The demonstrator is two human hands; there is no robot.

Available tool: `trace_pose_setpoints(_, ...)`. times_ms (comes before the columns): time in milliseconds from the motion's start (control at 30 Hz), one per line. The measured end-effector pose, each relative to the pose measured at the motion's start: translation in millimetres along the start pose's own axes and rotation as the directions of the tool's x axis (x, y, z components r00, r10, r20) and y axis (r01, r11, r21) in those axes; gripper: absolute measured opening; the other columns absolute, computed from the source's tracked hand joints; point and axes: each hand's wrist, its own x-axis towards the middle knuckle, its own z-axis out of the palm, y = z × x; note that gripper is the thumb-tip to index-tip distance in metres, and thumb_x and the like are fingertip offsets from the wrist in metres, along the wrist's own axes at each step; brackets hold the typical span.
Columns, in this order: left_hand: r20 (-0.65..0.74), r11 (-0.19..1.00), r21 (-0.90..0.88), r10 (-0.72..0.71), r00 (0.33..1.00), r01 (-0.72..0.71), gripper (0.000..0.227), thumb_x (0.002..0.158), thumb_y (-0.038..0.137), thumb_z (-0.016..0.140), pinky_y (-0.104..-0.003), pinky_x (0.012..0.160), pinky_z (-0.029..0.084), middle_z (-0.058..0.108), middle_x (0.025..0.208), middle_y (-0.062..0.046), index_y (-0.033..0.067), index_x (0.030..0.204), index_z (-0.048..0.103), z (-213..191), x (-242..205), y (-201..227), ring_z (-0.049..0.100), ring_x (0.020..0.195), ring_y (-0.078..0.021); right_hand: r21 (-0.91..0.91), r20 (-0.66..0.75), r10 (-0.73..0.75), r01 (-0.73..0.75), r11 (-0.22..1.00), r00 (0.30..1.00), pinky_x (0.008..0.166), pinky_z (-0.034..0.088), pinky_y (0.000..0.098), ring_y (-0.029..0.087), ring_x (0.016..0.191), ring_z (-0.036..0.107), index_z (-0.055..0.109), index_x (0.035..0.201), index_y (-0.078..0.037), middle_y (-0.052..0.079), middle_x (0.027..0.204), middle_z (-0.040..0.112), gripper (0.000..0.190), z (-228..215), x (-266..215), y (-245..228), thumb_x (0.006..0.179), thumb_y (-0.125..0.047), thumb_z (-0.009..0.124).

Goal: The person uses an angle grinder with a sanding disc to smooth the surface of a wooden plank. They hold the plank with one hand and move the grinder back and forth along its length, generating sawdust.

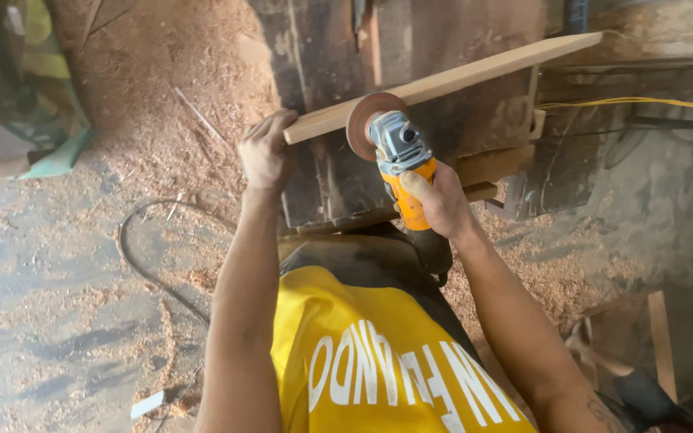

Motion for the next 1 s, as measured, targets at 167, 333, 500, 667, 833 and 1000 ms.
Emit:
trace_pose_setpoints(167,0.046,0.994,0.108,0.019,0.999,-0.024,0.013,0.103,0.006,0.065,-0.035,0.082,0.065,0.079,0.106,-0.009,0.0106,0.104,0.076,12.5,-2.6,-13.2,0.079,0.098,-0.0252,0.018,-0.102,-0.023,0.025,1.0,0.995,0.066,0.06,0.031,0.014,0.076,0.068,0.063,0.121,0.001,0.008,0.096,0.069,0.043,-45.1,-1.3,7.1,0.097,-0.036,0.062)
trace_pose_setpoints(333,0.059,0.993,0.117,0.013,0.998,-0.02,0.011,0.1,0.005,0.068,-0.034,0.084,0.065,0.079,0.109,-0.01,0.0103,0.106,0.076,8.6,-2.2,-8.6,0.079,0.1,-0.0258,0.06,-0.193,-0.061,0.074,0.995,0.979,0.062,0.06,0.0327,0.017,0.072,0.068,0.063,0.123,0.003,0.01,0.094,0.069,0.051,-99.2,2.4,10.0,0.1,-0.042,0.059)
trace_pose_setpoints(500,0.09,0.993,0.114,0.012,0.996,-0.022,0.016,0.098,0.002,0.065,-0.034,0.082,0.065,0.079,0.109,-0.011,0.0074,0.109,0.075,3.4,1.6,-1.3,0.079,0.1,-0.0273,0.146,-0.273,-0.03,0.072,0.987,0.961,0.064,0.06,0.0333,0.018,0.074,0.068,0.063,0.124,0.002,0.01,0.094,0.068,0.051,-160.9,4.9,11.5,0.1,-0.043,0.06)
trace_pose_setpoints(667,0.074,0.995,0.076,0.056,0.996,-0.061,0.009,0.103,0.0,0.069,-0.034,0.083,0.066,0.079,0.109,-0.013,0.0056,0.109,0.073,8.0,0.1,-5.0,0.079,0.1,-0.0292,0.201,-0.365,0.039,0.038,0.979,0.93,0.063,0.059,0.035,0.02,0.071,0.068,0.064,0.125,0.001,0.01,0.091,0.067,0.056,-228.0,8.8,13.1,0.102,-0.05,0.057)
trace_pose_setpoints(833,0.076,0.992,0.124,0.018,0.997,-0.027,0.01,0.105,-0.002,0.069,-0.034,0.088,0.065,0.078,0.112,-0.013,0.0049,0.111,0.073,9.5,-0.6,0.5,0.078,0.105,-0.029,0.292,-0.399,0.03,0.096,0.951,0.917,0.065,0.06,0.0393,0.023,0.074,0.068,0.06,0.131,-0.002,0.008,0.095,0.066,0.06,-301.6,23.0,15.7,0.105,-0.056,0.054)
trace_pose_setpoints(1000,0.095,0.992,0.121,-0.058,0.994,0.046,0.014,0.104,-0.002,0.068,-0.033,0.092,0.065,0.078,0.115,-0.014,0.0043,0.114,0.075,8.4,-4.5,2.2,0.077,0.107,-0.0288,0.249,-0.516,0.081,0.059,0.967,0.852,0.064,0.061,0.041,0.027,0.071,0.069,0.06,0.127,-0.009,0.013,0.089,0.067,0.071,-367.4,28.6,30.3,0.097,-0.073,0.048)
